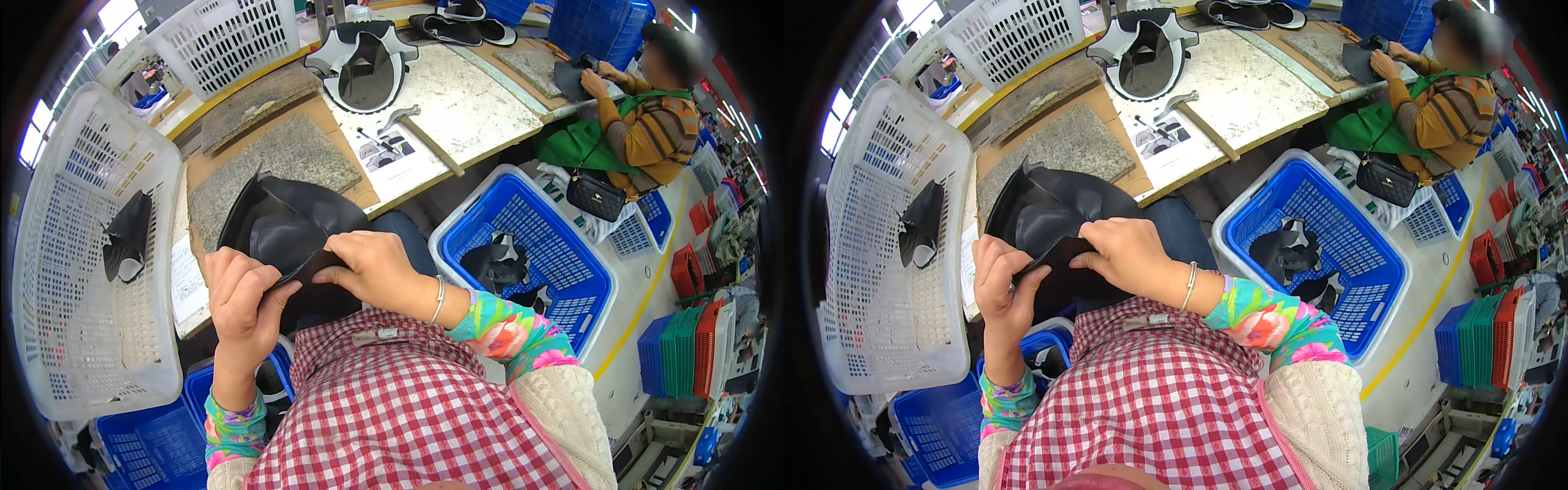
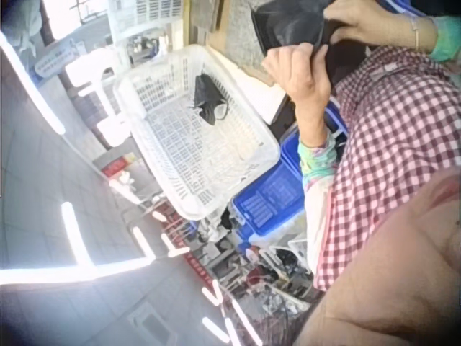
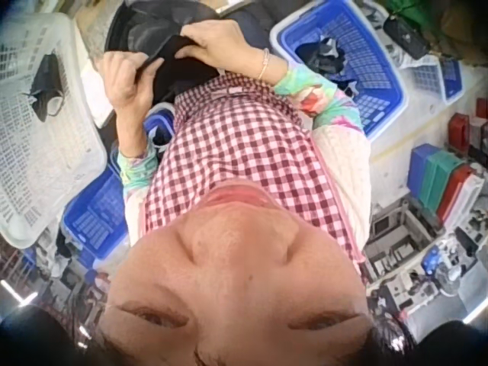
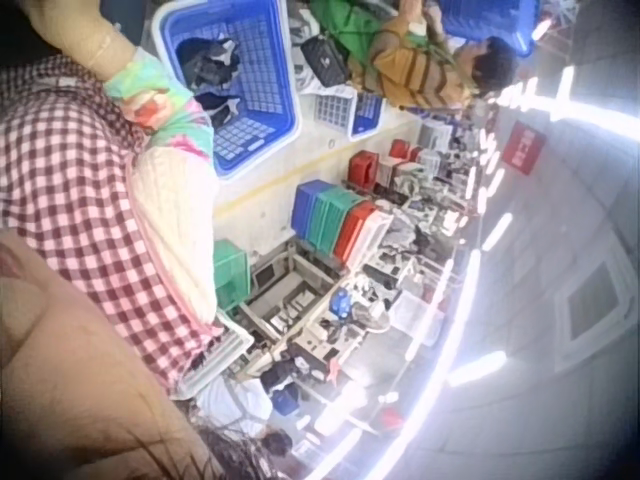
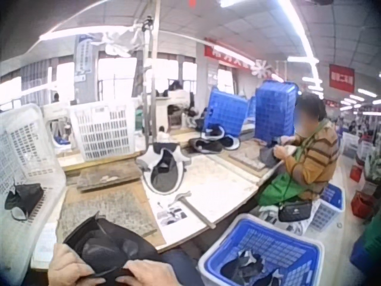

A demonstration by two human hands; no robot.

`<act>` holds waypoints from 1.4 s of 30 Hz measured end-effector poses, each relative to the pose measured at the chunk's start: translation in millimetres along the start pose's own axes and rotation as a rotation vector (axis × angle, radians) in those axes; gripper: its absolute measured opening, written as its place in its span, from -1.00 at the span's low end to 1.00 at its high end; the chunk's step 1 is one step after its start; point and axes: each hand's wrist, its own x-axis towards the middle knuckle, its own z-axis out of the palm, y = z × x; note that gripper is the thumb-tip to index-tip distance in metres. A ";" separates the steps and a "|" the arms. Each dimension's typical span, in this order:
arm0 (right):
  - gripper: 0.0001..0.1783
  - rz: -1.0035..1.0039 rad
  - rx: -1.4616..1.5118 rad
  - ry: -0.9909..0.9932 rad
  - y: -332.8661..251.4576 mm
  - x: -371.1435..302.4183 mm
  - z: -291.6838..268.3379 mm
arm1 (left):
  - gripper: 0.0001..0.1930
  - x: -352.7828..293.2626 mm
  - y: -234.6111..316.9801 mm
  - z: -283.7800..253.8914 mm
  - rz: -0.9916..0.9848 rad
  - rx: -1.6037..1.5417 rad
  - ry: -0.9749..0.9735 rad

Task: The person assembles black footwear components at a workbench. They use a hammer to tap parts together, then fold and press edges by hand to shape the pieces. Finished units are placed into a blue basket.

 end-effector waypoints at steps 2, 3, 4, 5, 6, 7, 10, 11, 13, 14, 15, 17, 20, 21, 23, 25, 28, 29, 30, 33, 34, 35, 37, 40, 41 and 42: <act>-0.53 -0.119 -0.074 0.158 -6.8 3.3 -1.4 | -0.72 0.5 -6.3 -3.4 0.026 0.022 0.010; -0.52 -0.145 -0.126 0.189 -10.6 7.8 -4.6 | -0.72 1.9 -15.4 -8.5 -0.018 0.055 -0.003; -0.60 -0.184 -0.103 0.156 -14.0 12.1 -11.0 | -0.72 4.5 -29.1 -14.8 -0.033 0.044 0.012; -0.62 -0.158 0.111 0.068 -17.3 17.6 -19.6 | -0.74 5.0 -42.9 -21.8 -0.145 -0.119 0.069; -0.65 -0.118 0.317 -0.033 -19.9 22.7 -31.0 | -0.85 6.0 -60.3 -33.8 -0.338 -0.398 0.145; -0.67 -0.085 0.547 -0.148 -21.5 27.5 -43.1 | -0.85 12.5 -86.2 -44.0 -0.313 -0.468 0.288; -0.66 -0.106 0.709 -0.102 -1.0 52.3 -83.9 | -0.55 24.8 -166.8 -62.3 -0.259 -1.365 0.254; -0.58 -0.017 0.720 -0.025 4.8 61.0 -82.6 | -0.53 23.5 -190.3 -55.0 -0.131 -1.679 0.061; -0.43 -0.012 0.744 -0.088 15.1 76.9 -65.3 | -0.53 4.3 -217.3 -15.1 -0.210 -1.879 0.006; -0.36 0.035 0.748 -0.091 18.4 84.1 -49.3 | -0.52 -4.3 -227.2 10.7 -0.231 -1.899 -0.087; -0.28 -0.017 0.783 -0.212 18.6 84.3 -30.9 | -0.51 -16.3 -230.3 47.5 -0.219 -2.029 -0.085; -0.37 -0.083 0.843 -0.369 15.4 78.4 4.8 | -0.46 -35.4 -230.4 118.7 -0.115 -2.261 -0.063; -0.66 -0.255 0.803 -0.466 30.1 81.4 20.5 | -0.51 -52.4 -237.1 153.9 -0.161 -2.276 -0.080; -0.70 -0.213 0.840 -0.511 37.8 83.8 13.0 | -0.52 -53.5 -239.2 148.6 -0.236 -2.257 -0.090; -0.73 -0.265 0.801 -0.448 58.3 97.5 -11.0 | -0.59 -61.8 -236.2 106.1 -0.649 -1.618 0.216; -0.78 -0.163 1.043 -0.375 78.5 104.4 -44.0 | -0.55 -66.6 -222.2 55.6 -0.856 -1.125 0.377; -0.79 -0.073 0.897 -0.434 101.3 101.9 -74.0 | -0.35 -53.9 -188.8 14.1 -0.731 -1.085 0.322; -0.79 -0.034 0.866 -0.461 105.2 97.4 -77.7 | -0.30 -46.5 -173.8 9.6 -0.585 -1.017 0.216; -0.79 0.069 0.784 -0.506 108.5 93.7 -76.4 | -0.18 -41.5 -152.9 10.0 -0.686 -0.839 0.092; -0.79 0.140 0.746 -0.543 110.4 85.3 -68.4 | -0.27 -22.1 -103.1 18.1 -0.360 -0.358 -0.286; -0.79 0.154 0.759 -0.535 109.5 85.1 -66.0 | -0.37 -15.1 -94.7 25.4 -0.245 -0.268 -0.244; -0.79 0.171 0.775 -0.503 108.7 87.5 -65.4 | -0.46 -8.4 -87.5 31.6 -0.249 -0.151 -0.306; -0.78 0.159 0.772 -0.533 104.4 92.3 -64.9 | -0.50 3.4 -82.3 44.4 -0.180 -0.099 -0.214; -0.79 0.199 0.727 -0.577 93.0 98.8 -65.4 | -0.70 15.7 -91.7 55.7 -0.094 0.068 -0.187; -0.79 0.150 0.634 -0.592 87.8 99.4 -65.6 | -0.79 16.6 -96.9 58.9 -0.050 0.126 -0.187; -0.79 0.104 0.525 -0.628 82.3 99.8 -65.7 | -0.87 17.1 -109.8 54.6 -0.038 0.090 -0.125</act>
